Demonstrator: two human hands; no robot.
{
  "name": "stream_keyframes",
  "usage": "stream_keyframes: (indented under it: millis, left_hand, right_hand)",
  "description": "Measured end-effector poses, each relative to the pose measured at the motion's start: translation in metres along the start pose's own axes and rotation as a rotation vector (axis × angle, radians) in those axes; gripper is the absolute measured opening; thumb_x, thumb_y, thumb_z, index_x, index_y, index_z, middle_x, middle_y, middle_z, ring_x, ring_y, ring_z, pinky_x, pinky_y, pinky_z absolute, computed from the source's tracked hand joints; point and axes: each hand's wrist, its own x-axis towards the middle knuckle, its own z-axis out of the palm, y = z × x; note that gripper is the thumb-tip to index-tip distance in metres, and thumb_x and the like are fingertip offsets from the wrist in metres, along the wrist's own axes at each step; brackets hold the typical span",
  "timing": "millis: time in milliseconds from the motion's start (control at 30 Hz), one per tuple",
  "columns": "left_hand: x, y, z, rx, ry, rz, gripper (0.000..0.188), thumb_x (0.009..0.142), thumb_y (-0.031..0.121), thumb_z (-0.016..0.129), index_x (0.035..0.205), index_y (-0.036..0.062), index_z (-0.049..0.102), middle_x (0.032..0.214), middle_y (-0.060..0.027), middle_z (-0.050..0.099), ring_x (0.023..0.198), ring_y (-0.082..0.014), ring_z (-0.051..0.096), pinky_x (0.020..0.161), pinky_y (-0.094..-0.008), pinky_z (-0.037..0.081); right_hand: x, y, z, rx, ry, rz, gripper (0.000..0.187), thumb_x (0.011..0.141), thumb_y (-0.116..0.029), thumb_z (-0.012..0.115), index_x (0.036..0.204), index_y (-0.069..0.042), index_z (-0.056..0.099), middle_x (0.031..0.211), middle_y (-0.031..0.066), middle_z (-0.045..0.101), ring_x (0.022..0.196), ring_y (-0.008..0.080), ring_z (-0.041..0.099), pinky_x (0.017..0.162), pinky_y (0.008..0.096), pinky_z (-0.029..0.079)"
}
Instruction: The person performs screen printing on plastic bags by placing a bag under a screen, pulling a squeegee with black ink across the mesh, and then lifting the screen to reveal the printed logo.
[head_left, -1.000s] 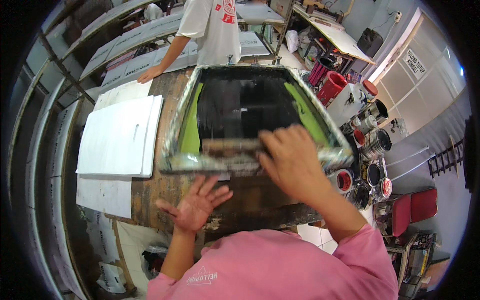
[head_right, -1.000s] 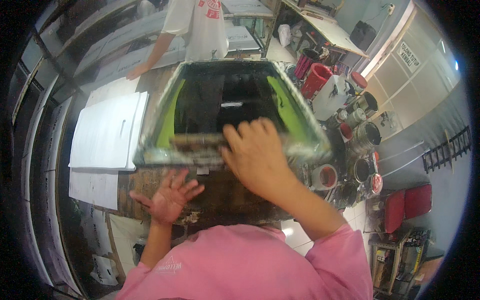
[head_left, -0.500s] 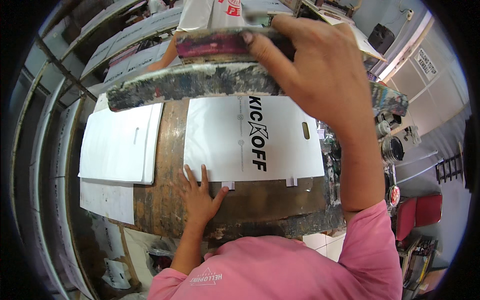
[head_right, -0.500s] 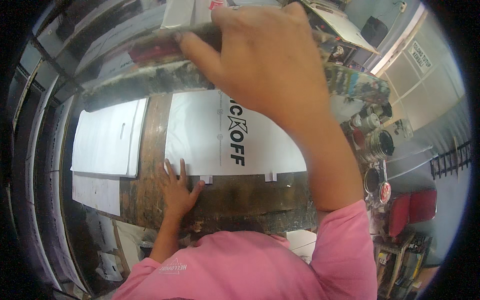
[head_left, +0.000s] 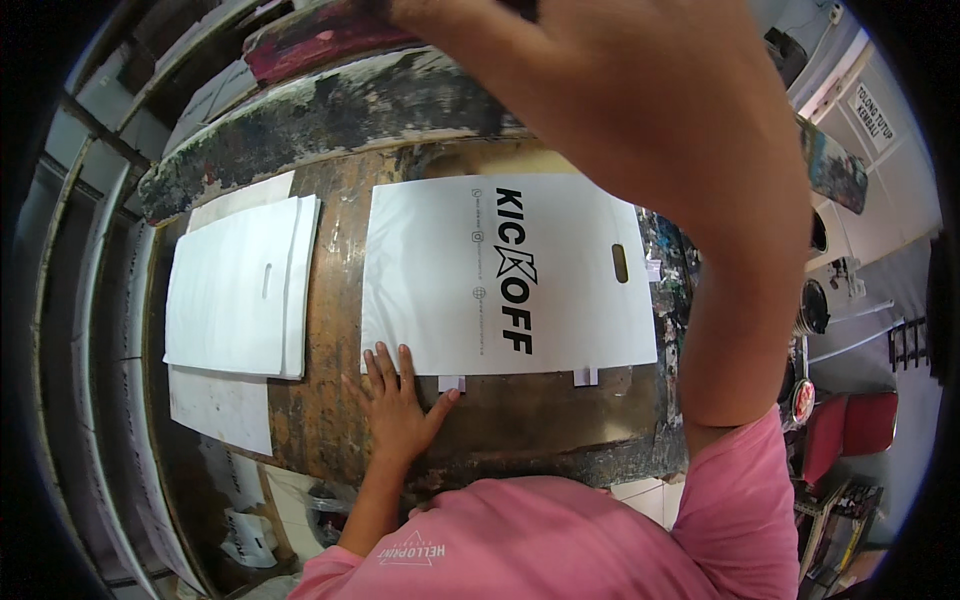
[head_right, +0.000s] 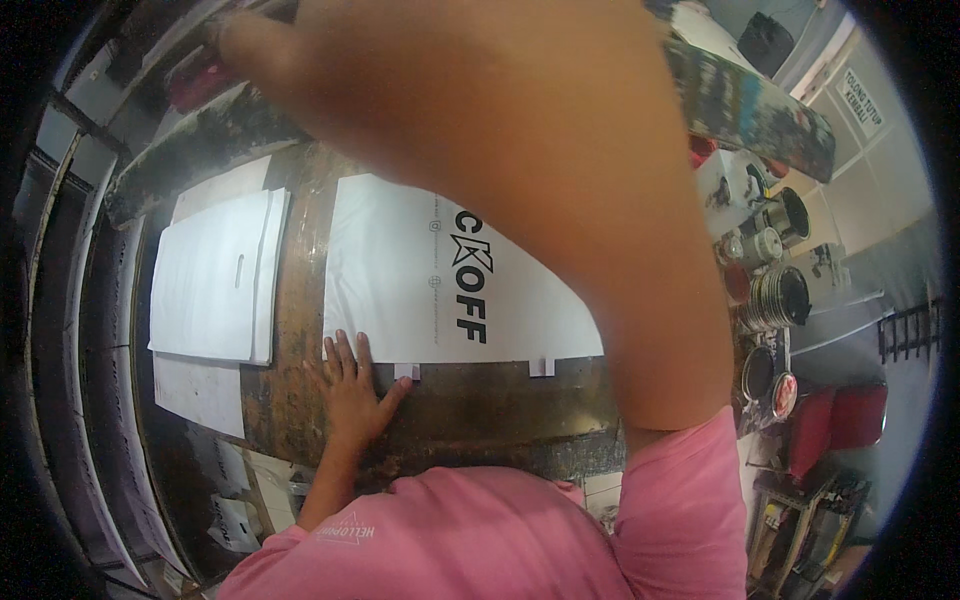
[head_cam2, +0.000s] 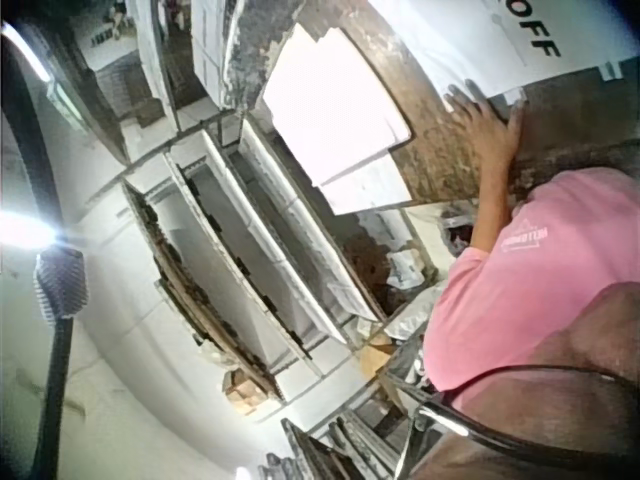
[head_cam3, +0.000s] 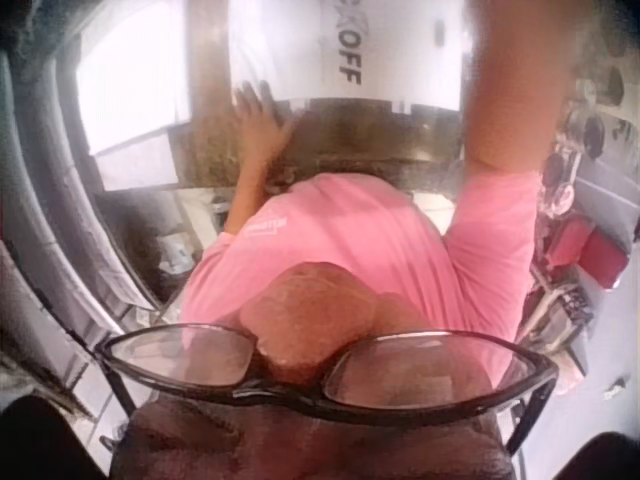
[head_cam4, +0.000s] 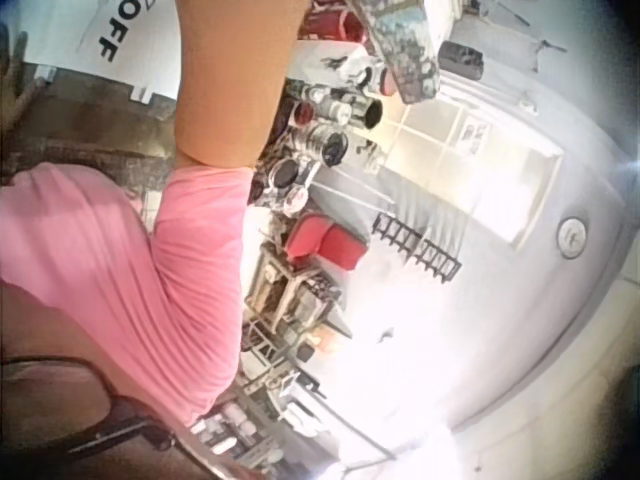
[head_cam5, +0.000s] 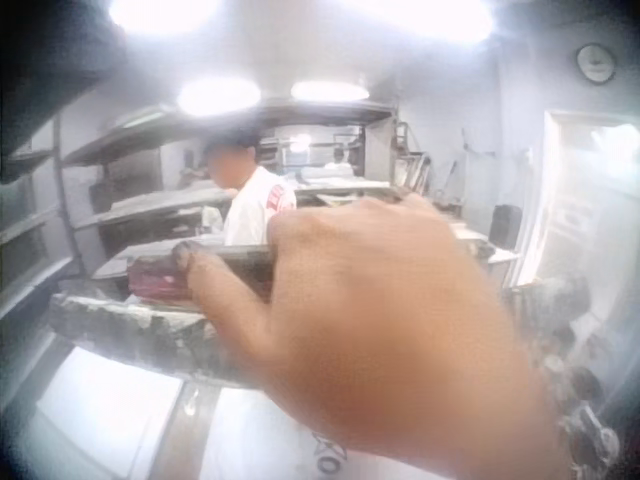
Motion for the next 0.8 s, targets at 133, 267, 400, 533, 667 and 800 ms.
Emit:
stream_keyframes:
  millis: [133, 267, 400, 533, 667, 800]
  left_hand:
    - [0.002, 0.003, -0.007, -0.071, 0.028, 0.009, 0.115, 0.093, 0.086, 0.046, 0.165, -0.0024, 0.035, 0.174, -0.0284, 0.026, 0.165, -0.0454, 0.014, 0.125, -0.0729, -0.006]
    - [0.02, 0.014, -0.035, -0.325, 0.171, 0.07, 0.106, 0.095, 0.075, 0.06, 0.16, -0.0074, 0.043, 0.165, -0.0286, 0.043, 0.162, -0.043, 0.025, 0.129, -0.0671, 0.003]
    - [0.055, 0.026, -0.081, -0.568, 0.472, 0.093, 0.071, 0.099, 0.043, 0.075, 0.145, -0.0081, 0.061, 0.15, -0.0316, 0.059, 0.149, -0.0455, 0.048, 0.125, -0.0553, 0.032]
    - [0.064, 0.024, -0.104, -0.779, 0.638, -0.066, 0.045, 0.103, 0.021, 0.072, 0.139, -0.0054, 0.068, 0.141, -0.0279, 0.068, 0.13, -0.035, 0.066, 0.109, -0.0428, 0.051]
    - [0.048, -0.012, -0.093, -1.145, 0.63, -0.231, 0.044, 0.105, 0.009, 0.067, 0.146, -0.0056, 0.063, 0.142, -0.0226, 0.068, 0.127, -0.0242, 0.066, 0.105, -0.0361, 0.053]
    - [0.041, -0.095, -0.082, -1.042, 0.711, -0.257, 0.046, 0.102, 0.006, 0.066, 0.146, -0.0071, 0.063, 0.144, -0.0225, 0.067, 0.131, -0.0222, 0.064, 0.106, -0.0325, 0.051]
  right_hand:
    - [-0.001, -0.002, -0.002, 0.006, -0.037, -0.003, 0.06, 0.107, -0.047, 0.048, 0.079, 0.0, 0.072, 0.066, 0.0147, 0.067, 0.064, 0.0284, 0.066, 0.086, 0.0463, 0.052]
    - [-0.004, -0.005, -0.011, 0.009, -0.109, 0.035, 0.062, 0.109, -0.047, 0.044, 0.081, 0.0, 0.073, 0.066, 0.0142, 0.068, 0.066, 0.0283, 0.065, 0.091, 0.047, 0.051]
    - [-0.012, -0.004, -0.018, 0.024, -0.059, -0.026, 0.062, 0.109, -0.047, 0.045, 0.086, 0.002, 0.075, 0.072, 0.0172, 0.071, 0.071, 0.0315, 0.069, 0.093, 0.0467, 0.05]
    - [-0.019, -0.007, -0.017, 0.051, 0.036, -0.111, 0.06, 0.108, -0.047, 0.048, 0.091, 0.003, 0.077, 0.078, 0.0196, 0.074, 0.077, 0.0339, 0.072, 0.094, 0.0467, 0.051]
    - [-0.022, -0.013, -0.016, 0.098, 0.094, -0.091, 0.057, 0.107, -0.047, 0.05, 0.089, 0.0, 0.077, 0.074, 0.0157, 0.073, 0.072, 0.0301, 0.071, 0.094, 0.0463, 0.052]
    - [-0.011, -0.003, -0.005, 0.041, 0.043, -0.128, 0.05, 0.104, -0.048, 0.058, 0.094, -0.002, 0.074, 0.075, 0.0173, 0.068, 0.073, 0.0366, 0.067, 0.08, 0.0485, 0.05]
